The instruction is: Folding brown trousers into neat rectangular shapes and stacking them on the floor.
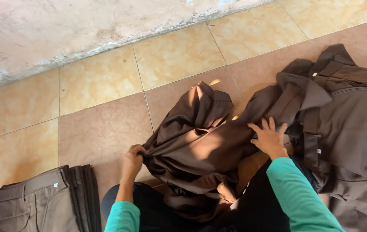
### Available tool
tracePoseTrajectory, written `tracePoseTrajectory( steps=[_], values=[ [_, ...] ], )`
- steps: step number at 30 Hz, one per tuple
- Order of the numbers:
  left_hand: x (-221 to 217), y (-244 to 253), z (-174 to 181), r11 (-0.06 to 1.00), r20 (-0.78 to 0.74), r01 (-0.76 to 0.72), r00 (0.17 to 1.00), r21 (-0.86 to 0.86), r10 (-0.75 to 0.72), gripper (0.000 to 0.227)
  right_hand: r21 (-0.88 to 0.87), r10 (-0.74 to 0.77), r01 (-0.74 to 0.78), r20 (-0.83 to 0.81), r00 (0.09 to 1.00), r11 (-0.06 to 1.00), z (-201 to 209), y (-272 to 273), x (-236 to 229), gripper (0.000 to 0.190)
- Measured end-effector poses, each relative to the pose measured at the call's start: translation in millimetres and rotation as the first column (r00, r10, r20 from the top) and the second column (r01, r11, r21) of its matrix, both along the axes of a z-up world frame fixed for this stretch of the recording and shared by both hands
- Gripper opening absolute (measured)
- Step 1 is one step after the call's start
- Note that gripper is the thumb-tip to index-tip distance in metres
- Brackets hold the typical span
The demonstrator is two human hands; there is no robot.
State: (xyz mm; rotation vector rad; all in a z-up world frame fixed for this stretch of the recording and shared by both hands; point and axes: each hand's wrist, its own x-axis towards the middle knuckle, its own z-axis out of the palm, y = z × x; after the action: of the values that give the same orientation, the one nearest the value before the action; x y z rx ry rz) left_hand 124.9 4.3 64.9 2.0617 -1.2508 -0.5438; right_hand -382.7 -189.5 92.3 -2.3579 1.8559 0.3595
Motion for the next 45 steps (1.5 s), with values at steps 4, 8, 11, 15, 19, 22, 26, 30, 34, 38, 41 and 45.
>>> tracePoseTrajectory(
  steps=[4,8,11,15,19,22,26,30,34,38,41,45],
  values=[
    [51.3,5.3,-14.2,0.99,-0.124,-0.139,0.982,0.033,0.142,0.039,-0.075,-0.008,0.008,-0.007,1.0,0.997,-17.3,6.0,11.3,0.013],
    [106.9,13.2,-1.4,0.967,-0.026,-0.225,0.973,0.119,0.229,0.042,0.25,-0.239,0.104,0.605,0.759,0.963,116.2,84.8,98.4,0.038],
    [140.2,9.4,12.5,0.835,0.126,-0.356,0.934,0.419,0.335,0.049,0.634,-0.398,-0.343,0.733,0.552,0.693,202.4,145.7,139.9,0.024],
    [168.3,-41.8,-5.0,0.793,0.313,-0.339,0.929,0.506,0.198,0.06,0.411,-0.38,-0.78,0.893,0.241,0.471,140.8,108.6,169.2,0.034],
    [75.2,-131.2,39.2,0.947,0.103,-0.217,0.975,0.238,0.198,0.053,0.525,-0.657,0.442,0.719,0.225,0.727,17.9,-6.4,194.5,0.019],
    [0.0,-180.9,69.0,0.95,0.13,-0.124,0.987,0.286,0.09,0.082,0.326,-0.525,0.487,0.772,0.357,0.81,-116.8,-74.6,171.2,0.077],
    [-37.5,-216.3,40.3,0.944,0.204,-0.046,0.979,0.328,-0.023,0.083,0.42,-0.556,0.435,0.792,0.253,0.796,-138.2,-92.4,201.5,0.057],
    [-30.0,-230.8,-5.8,0.964,0.029,-0.091,0.996,0.251,0.087,0.035,0.437,-0.506,0.412,0.86,0.07,0.8,-58.6,-81.8,238.9,0.053],
    [-85.4,-190.3,167.6,0.964,-0.727,0.022,0.662,0.264,0.184,0.101,0.375,-0.378,0.055,0.924,0.056,0.925,39.0,-26.1,311.2,0.05],
    [-32.1,-185.7,53.1,0.961,-0.557,-0.076,0.801,0.266,0.217,0.099,0.301,-0.255,-0.112,0.917,0.306,0.947,19.1,17.6,330.0,0.025],
    [10.7,-183.4,14.8,0.946,-0.317,-0.298,0.891,0.129,0.324,0.048,-0.014,0.039,-0.085,0.953,0.301,0.996,76.6,59.8,288.1,0.032],
    [113.4,-164.4,-4.9,0.68,-0.414,-0.713,0.678,-0.17,0.607,0.037,0.337,-0.206,-0.118,0.779,0.593,0.934,99.5,112.4,210.0,0.109]
  ],
)
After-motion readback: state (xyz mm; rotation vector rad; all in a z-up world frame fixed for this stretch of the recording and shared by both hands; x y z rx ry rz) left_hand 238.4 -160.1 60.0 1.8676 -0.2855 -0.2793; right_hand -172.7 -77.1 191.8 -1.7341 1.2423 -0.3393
